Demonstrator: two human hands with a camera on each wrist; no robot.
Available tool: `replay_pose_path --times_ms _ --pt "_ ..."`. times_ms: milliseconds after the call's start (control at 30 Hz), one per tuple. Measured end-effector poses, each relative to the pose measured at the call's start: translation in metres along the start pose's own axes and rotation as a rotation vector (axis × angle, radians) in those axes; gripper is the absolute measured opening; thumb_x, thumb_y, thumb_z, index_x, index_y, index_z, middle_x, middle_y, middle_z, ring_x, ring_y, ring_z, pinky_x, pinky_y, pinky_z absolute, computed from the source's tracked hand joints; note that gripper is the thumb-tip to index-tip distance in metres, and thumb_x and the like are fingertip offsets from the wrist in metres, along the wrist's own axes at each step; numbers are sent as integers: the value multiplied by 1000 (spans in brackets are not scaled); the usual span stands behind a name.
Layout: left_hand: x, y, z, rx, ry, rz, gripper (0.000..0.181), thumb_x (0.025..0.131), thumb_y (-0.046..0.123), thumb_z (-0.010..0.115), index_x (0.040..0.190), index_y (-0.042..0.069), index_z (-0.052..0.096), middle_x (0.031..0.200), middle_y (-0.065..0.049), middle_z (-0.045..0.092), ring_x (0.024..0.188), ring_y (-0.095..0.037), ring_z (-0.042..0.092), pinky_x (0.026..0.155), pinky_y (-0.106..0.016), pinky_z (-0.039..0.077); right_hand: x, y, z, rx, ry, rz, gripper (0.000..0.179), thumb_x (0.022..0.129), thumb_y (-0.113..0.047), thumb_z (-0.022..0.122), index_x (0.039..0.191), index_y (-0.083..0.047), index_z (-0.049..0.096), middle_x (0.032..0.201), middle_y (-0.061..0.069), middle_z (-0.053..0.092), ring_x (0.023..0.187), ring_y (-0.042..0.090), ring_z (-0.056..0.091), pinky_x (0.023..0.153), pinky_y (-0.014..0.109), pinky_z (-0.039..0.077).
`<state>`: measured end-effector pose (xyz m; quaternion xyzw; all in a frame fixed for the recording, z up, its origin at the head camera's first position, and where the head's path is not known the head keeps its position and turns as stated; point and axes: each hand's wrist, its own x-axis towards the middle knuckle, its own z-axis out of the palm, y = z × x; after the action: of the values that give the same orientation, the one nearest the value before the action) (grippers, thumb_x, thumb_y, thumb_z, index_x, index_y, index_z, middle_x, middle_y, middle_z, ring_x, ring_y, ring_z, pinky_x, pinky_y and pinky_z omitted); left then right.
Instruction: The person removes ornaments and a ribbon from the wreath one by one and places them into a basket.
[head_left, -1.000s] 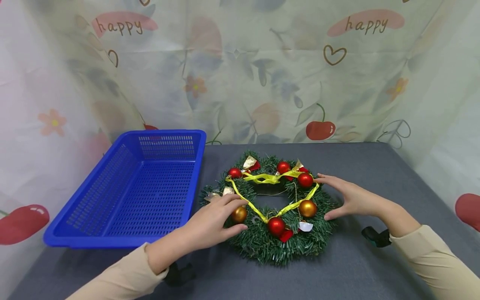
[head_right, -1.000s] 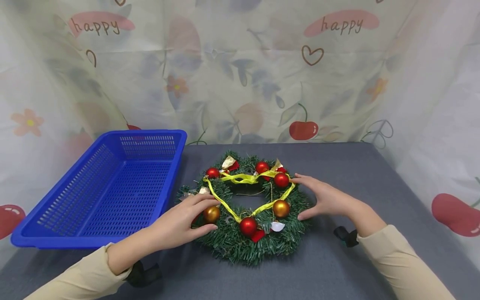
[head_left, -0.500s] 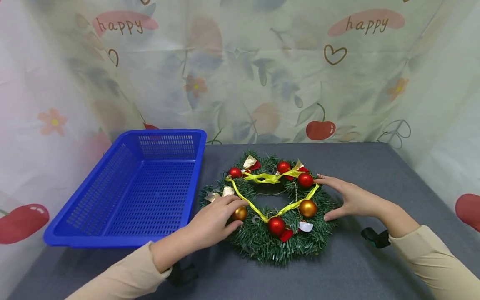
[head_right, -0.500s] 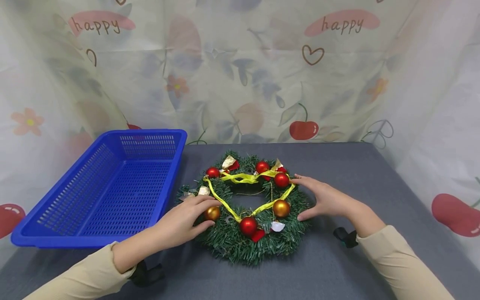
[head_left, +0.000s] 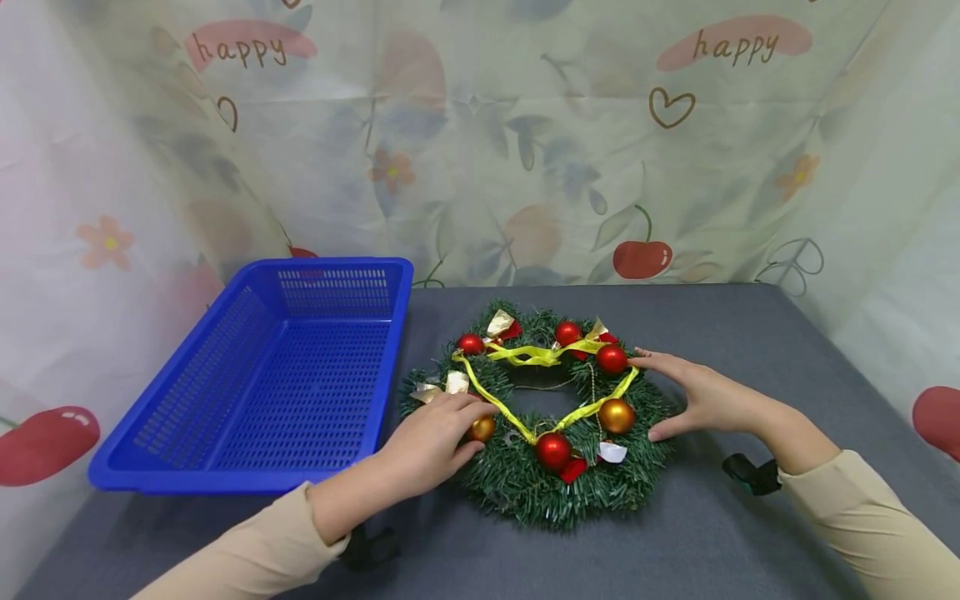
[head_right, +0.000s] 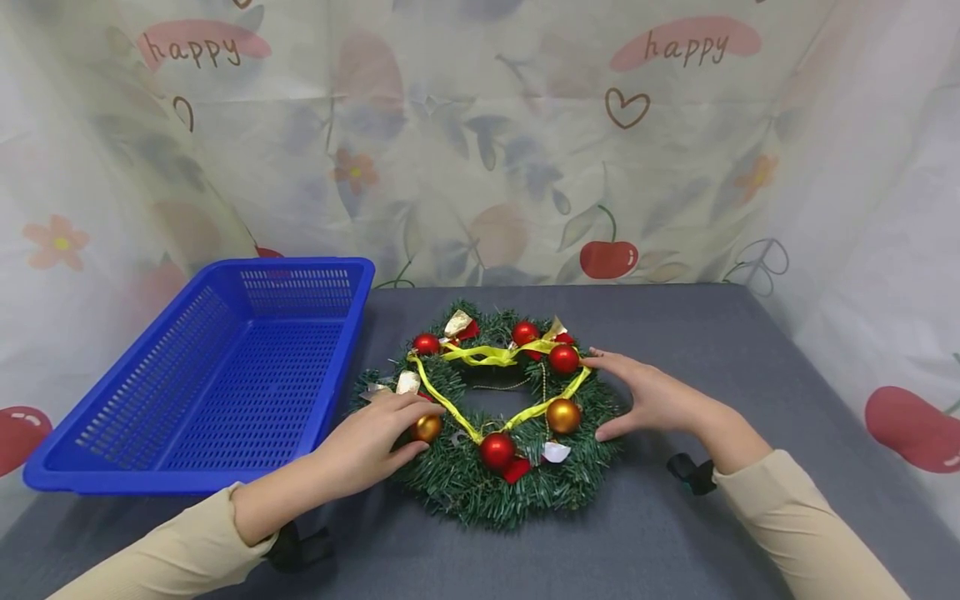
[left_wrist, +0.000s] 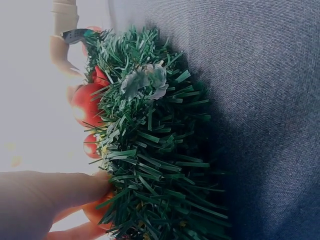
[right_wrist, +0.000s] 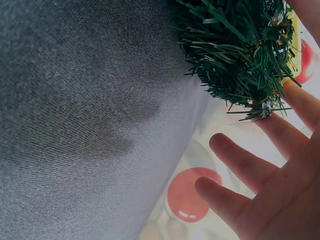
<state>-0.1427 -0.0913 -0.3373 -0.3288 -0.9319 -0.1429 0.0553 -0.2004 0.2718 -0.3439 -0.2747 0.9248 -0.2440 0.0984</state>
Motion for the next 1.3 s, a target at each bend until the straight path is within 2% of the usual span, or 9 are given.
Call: replay_pose_path --times_ms 100,267,533,733,967,1300 --pt "0 0 0 5 2 3 36 84 17 70 118 13 61 113 -5 63 106 -24 59 98 -41 46 0 0 0 -1 3 3 92 68 -48 78 140 -7 38 151 24 26 135 47 27 99 65 32" --pt "-1 0 0 4 21 16 34 83 17 70 116 13 62 111 -4 64 103 -23 60 92 -39 49 0 0 -1 -1 7 2 91 68 -47 78 140 -7 38 150 24 26 135 47 27 99 66 32" --pt "-2 0 -4 -42 72 31 33 84 20 70 115 13 63 109 -3 66 100 -21 62 87 -38 50 -1 -1 -2 -6 1 -14 90 69 -46 78 140 -7 39 150 24 27 134 48 28 98 66 32" --pt "-3 1 -10 -108 75 2 35 84 23 70 116 14 63 112 -4 67 114 -27 59 96 -43 47 -1 -1 -2 -6 3 -8 90 69 -46 78 140 -7 39 150 24 27 134 47 28 98 65 33" --pt "-2 1 -17 -178 104 -29 35 83 29 70 115 15 65 102 3 69 91 -15 61 83 -35 49 -1 -1 -3 -4 -1 -10 90 69 -45 78 140 -7 38 150 24 27 134 48 27 98 66 32" --pt "-2 3 -26 -247 148 -56 35 82 30 71 114 16 65 106 2 68 99 -14 63 85 -33 52 -1 -1 -3 -6 -6 -12 90 69 -45 78 140 -7 38 150 24 26 134 48 27 98 65 33"
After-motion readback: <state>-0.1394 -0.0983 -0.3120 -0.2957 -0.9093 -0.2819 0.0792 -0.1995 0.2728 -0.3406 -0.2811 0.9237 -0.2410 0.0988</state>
